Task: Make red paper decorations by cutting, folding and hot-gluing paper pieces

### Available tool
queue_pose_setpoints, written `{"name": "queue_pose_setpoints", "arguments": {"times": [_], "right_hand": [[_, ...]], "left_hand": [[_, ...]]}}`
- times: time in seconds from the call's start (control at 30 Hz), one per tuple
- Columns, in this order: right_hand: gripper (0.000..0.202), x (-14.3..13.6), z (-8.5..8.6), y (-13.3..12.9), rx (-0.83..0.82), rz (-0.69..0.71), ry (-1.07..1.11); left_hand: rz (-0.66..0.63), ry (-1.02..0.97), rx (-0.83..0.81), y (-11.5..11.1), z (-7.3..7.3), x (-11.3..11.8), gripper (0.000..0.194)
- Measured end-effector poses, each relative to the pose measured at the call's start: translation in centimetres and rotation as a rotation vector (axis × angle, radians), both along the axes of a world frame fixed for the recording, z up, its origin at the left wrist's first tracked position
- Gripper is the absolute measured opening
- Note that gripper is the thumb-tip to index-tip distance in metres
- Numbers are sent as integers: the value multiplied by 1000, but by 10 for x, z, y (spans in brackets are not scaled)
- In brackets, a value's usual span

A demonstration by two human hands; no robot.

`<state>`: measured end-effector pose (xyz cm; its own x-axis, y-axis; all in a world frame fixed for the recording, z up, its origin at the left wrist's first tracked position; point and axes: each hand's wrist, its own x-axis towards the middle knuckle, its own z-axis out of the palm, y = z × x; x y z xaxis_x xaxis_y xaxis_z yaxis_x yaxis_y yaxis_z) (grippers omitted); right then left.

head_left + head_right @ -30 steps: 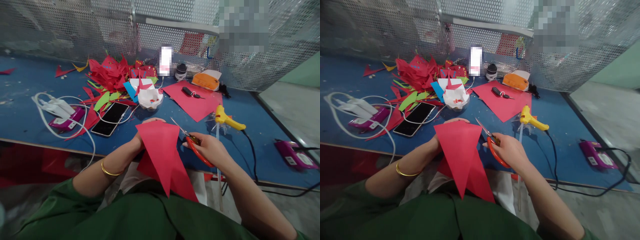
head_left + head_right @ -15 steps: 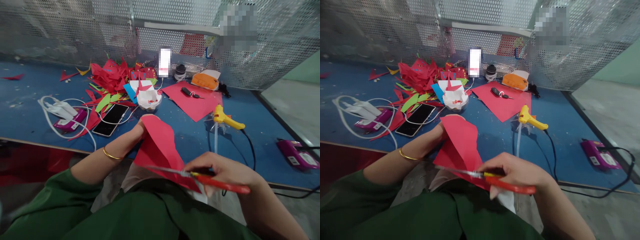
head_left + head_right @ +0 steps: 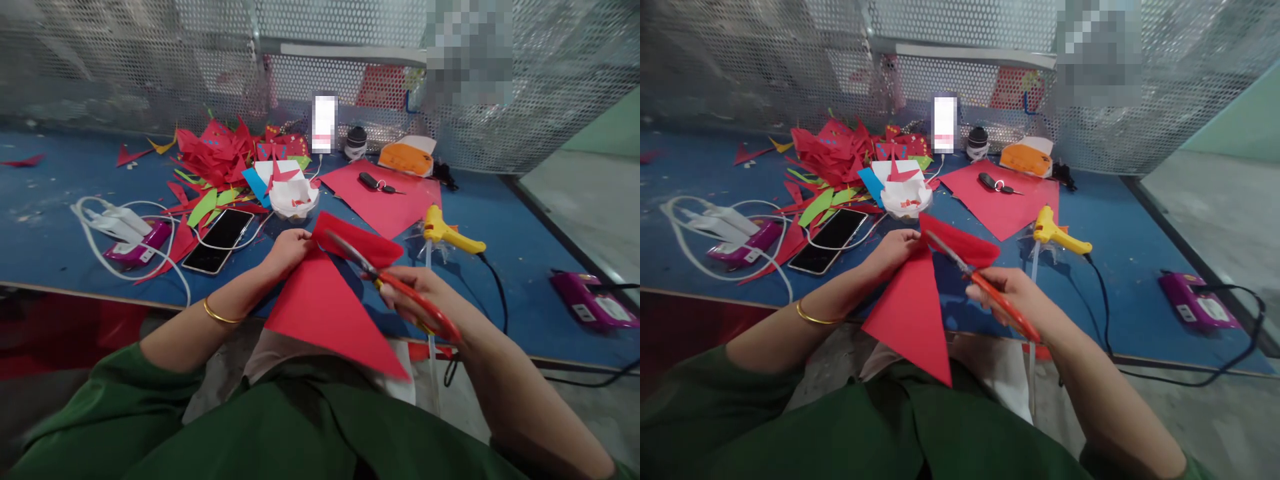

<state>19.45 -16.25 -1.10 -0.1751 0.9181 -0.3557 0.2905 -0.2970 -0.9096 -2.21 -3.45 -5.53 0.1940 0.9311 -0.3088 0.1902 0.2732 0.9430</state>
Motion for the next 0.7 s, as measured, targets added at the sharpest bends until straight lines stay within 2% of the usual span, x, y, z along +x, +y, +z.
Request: {"name": "queue_pose_setpoints", "arguments": {"times": [0.1,0.2,0.33,0.47,0.6,0.7], "right_hand": [[60,-3,-5,14,4,-195,102],[58,0,-16,21,11,-236,105],[54,7,-25,12,-25,-76,87],[60,6,-13,-2,38,124,79],[53,0,-1,-2,37,216,1],[53,-2,-1,3,13,249,-28]], "left_hand": [[-77,13,-57,-4,3,-5,1],[-99,6,-98,-9,5,-12,4],[-65,-22,-132,-15,6,-19,1],[-12,-94,-115,-18,7,-19,8],[29,-158,-56,-19,9,-19,9],[83,-221,-80,-20,9,-21,9]]}}
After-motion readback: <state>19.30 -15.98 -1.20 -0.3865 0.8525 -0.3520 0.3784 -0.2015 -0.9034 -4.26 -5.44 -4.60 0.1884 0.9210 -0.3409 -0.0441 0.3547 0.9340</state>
